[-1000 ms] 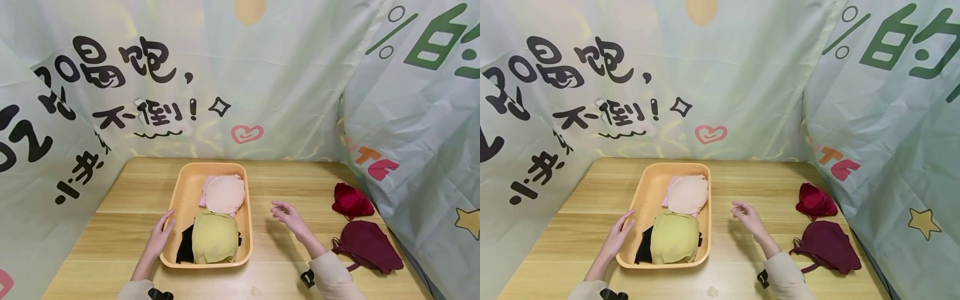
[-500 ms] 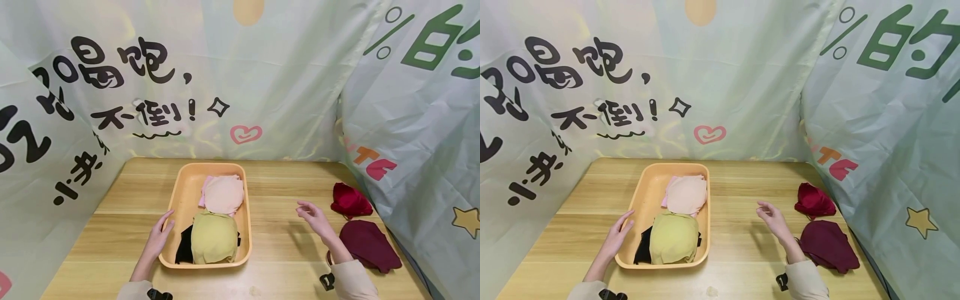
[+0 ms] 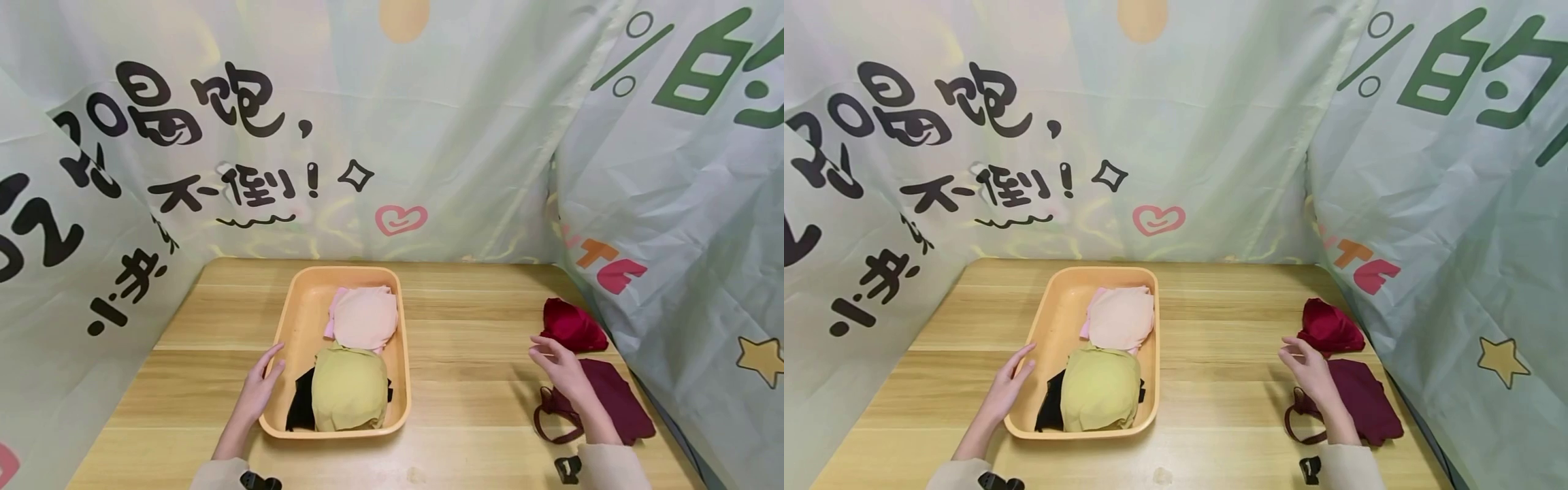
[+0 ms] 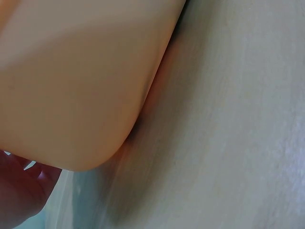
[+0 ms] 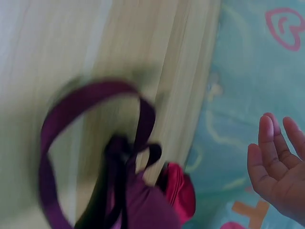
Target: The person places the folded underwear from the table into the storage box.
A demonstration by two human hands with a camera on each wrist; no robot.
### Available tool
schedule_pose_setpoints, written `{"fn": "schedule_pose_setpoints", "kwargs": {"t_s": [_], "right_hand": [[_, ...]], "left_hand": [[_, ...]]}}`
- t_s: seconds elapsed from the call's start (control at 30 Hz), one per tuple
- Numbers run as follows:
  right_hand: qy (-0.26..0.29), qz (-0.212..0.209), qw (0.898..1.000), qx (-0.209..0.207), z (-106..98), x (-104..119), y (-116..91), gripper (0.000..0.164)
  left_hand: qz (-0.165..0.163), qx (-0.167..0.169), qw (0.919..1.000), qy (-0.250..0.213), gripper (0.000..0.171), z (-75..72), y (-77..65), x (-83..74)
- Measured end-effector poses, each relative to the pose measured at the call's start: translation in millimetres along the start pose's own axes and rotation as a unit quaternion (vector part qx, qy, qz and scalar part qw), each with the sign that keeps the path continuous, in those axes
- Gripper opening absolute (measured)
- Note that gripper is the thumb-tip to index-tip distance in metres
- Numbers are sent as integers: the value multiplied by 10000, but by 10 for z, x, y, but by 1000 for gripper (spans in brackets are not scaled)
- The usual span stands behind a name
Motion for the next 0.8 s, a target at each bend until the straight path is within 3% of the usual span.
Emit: {"fn": "schedule_pose_setpoints", "kwargs": {"t_s": [0.27, 0.6, 0.8], "right_hand": [[-354, 81, 9991, -240, -215, -187, -87, 43], [-153, -34, 9970, -753, -439, -398, -141, 39], [184, 242, 9948, -972, -556, -584, -183, 43]], "left_hand": [[65, -32, 10000, -12, 46, -2, -14, -32], [71, -105, 9999, -88, 45, 4, 1, -6], [43, -79, 9999, -45, 45, -5, -8, -23]]}}
Point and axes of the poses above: each hand's wrist, its own y-axis towards the middle knuckle, its own z-axis out of the palm, x = y × z, the point moved 8 cm from there along y, towards the middle knuckle, and after that the axes turned 4 degrees about -x, right-handed, at the moved point
